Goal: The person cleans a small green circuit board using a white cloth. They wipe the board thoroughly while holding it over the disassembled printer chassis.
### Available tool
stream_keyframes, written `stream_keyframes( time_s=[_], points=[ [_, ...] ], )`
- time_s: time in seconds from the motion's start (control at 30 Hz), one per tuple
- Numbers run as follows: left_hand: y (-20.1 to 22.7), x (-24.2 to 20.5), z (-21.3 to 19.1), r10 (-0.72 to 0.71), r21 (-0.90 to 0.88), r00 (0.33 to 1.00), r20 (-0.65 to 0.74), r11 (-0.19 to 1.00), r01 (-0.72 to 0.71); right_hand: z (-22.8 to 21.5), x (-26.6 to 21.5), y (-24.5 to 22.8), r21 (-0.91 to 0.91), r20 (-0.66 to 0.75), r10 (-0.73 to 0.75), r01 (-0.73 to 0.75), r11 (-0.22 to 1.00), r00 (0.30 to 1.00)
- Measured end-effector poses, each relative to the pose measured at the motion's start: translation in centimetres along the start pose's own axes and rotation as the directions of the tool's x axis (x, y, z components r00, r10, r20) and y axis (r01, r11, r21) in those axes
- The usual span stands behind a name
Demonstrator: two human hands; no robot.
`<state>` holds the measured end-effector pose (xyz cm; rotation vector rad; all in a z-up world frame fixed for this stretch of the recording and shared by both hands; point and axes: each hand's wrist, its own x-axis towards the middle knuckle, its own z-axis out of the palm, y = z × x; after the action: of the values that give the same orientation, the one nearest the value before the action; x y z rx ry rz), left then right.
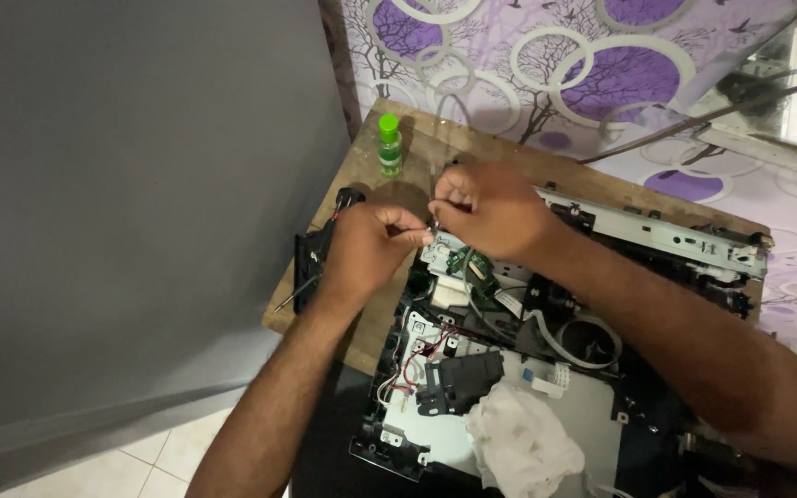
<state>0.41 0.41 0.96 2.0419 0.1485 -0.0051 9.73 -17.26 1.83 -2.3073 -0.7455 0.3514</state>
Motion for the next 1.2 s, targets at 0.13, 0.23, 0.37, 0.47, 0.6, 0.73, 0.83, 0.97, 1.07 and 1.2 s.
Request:
stream_keyframes(
  time_s=[0.13, 0.23, 0.37, 0.47, 0.6, 0.73, 0.83, 0.97, 1.07, 1.2],
  points=[
    [0.1, -0.2, 0.0, 0.042, 0.008, 0.999, 0.014, 0.999, -0.042, -0.6, -0.3, -0.3, 0.051, -0.007, -0.010, 0.010, 0.999, 1.000],
    [-0.4, 0.1, 0.4, 0.073, 0.039, 0.997, 0.004, 0.997, -0.073, -0.3, -0.5, -0.1, 0.092, -0.036, 0.011, -0.008, 0.996, 0.999],
    [0.0, 0.0, 0.4, 0.140, 0.066, 0.990, 0.001, 0.988, -0.140, -0.4, -0.6, -0.1, 0.116, -0.015, -0.016, 0.018, 0.993, 1.000],
    [0.2, -0.1, 0.3, 0.113, 0.031, 0.994, 0.009, 0.993, -0.113, -0.7, -0.7, -0.4, 0.116, -0.017, -0.041, 0.043, 0.992, 0.999],
    [0.0, 0.0, 0.1, 0.075, -0.024, 0.997, 0.031, 0.997, -0.075, -0.6, -0.8, -0.2, 0.141, -0.023, -0.065, 0.068, 0.988, 0.998],
    [-0.8, 0.4, 0.6, 0.101, -0.071, 0.995, 0.022, 0.993, -0.099, -0.2, -0.9, 0.1, 0.151, -0.017, -0.083, 0.085, 0.985, 0.996],
    [-1.4, 0.7, 0.7, 0.109, -0.082, 0.993, 0.034, 0.991, -0.106, -0.4, -0.9, 0.2, 0.148, -0.038, -0.115, 0.119, 0.982, 0.993],
    [-1.7, 0.9, 0.6, 0.143, -0.089, 0.989, 0.047, 0.986, -0.139, -0.3, -1.1, 0.6, 0.226, -0.023, -0.114, 0.117, 0.967, 0.993],
    [-1.6, 0.7, 0.6, 0.153, -0.101, 0.987, 0.049, 0.984, -0.147, -0.7, -1.4, 0.1, 0.278, 0.000, -0.120, 0.115, 0.954, 0.993],
    [-1.7, 0.6, 0.5, 0.168, -0.085, 0.985, 0.048, 0.983, -0.163, -0.8, -1.4, -0.2, 0.295, 0.003, -0.153, 0.146, 0.944, 0.988]
  ],
)
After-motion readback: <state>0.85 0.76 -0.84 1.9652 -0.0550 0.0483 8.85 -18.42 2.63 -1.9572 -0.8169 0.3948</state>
